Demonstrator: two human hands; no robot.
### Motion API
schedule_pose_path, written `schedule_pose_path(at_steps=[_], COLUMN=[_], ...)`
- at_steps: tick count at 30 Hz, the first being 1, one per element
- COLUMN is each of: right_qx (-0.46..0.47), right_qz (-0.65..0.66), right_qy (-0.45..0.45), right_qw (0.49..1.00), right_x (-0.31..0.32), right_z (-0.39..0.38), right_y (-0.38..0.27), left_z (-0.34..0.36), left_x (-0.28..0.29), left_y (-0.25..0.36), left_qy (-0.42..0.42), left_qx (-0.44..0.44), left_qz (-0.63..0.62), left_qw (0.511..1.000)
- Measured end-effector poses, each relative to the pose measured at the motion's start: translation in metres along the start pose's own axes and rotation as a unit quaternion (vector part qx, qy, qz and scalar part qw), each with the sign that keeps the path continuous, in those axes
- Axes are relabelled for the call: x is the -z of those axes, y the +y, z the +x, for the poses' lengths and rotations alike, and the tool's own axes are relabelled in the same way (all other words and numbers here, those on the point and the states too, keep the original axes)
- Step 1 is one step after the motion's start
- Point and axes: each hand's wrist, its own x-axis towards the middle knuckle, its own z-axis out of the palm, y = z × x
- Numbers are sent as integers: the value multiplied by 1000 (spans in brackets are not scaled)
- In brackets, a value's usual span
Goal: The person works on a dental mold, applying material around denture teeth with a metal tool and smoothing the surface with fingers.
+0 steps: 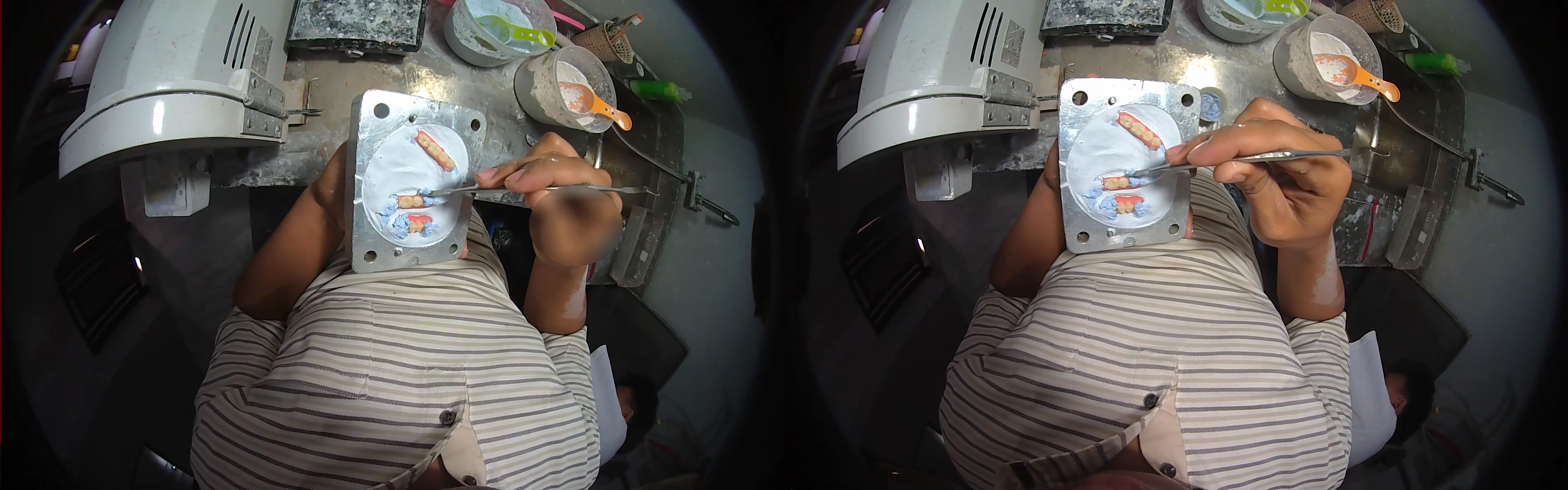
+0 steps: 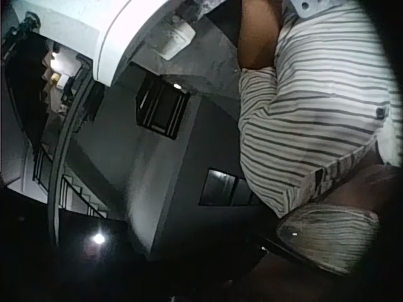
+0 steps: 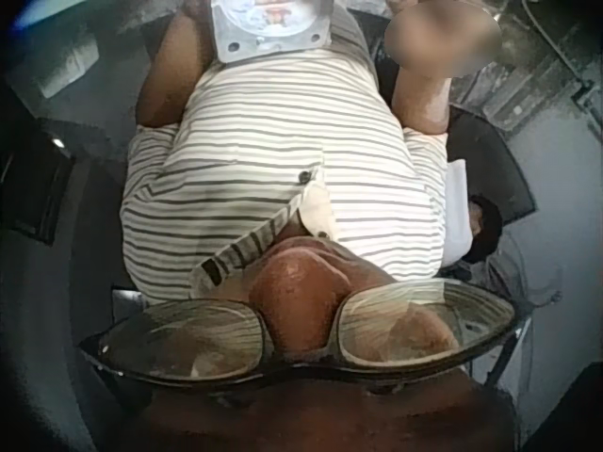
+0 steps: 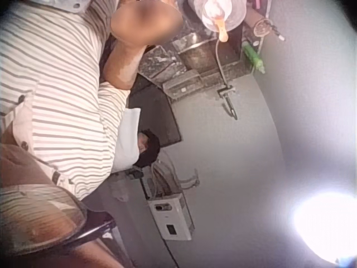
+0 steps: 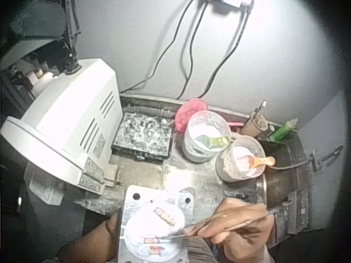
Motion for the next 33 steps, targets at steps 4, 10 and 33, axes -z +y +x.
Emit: schedule_pose_path(at_steps=[4,10,33], right_qx=[-19,-11,31], right_qz=[35,8,-28], right_qy=[32,13,95], right_qw=[999,1000,995], right_x=[0,3,15], right_z=[-2,0,-13], right_y=[-1,0,-2], left_z=[1,-1,10], left_x=[-5,-3,-4], left_y=[-2,0,5], left_qy=[-18,6,-29], left_qx=[10,18,-18], left_qz=[-6,-19,-11], left_qw=[1000,1000,999])
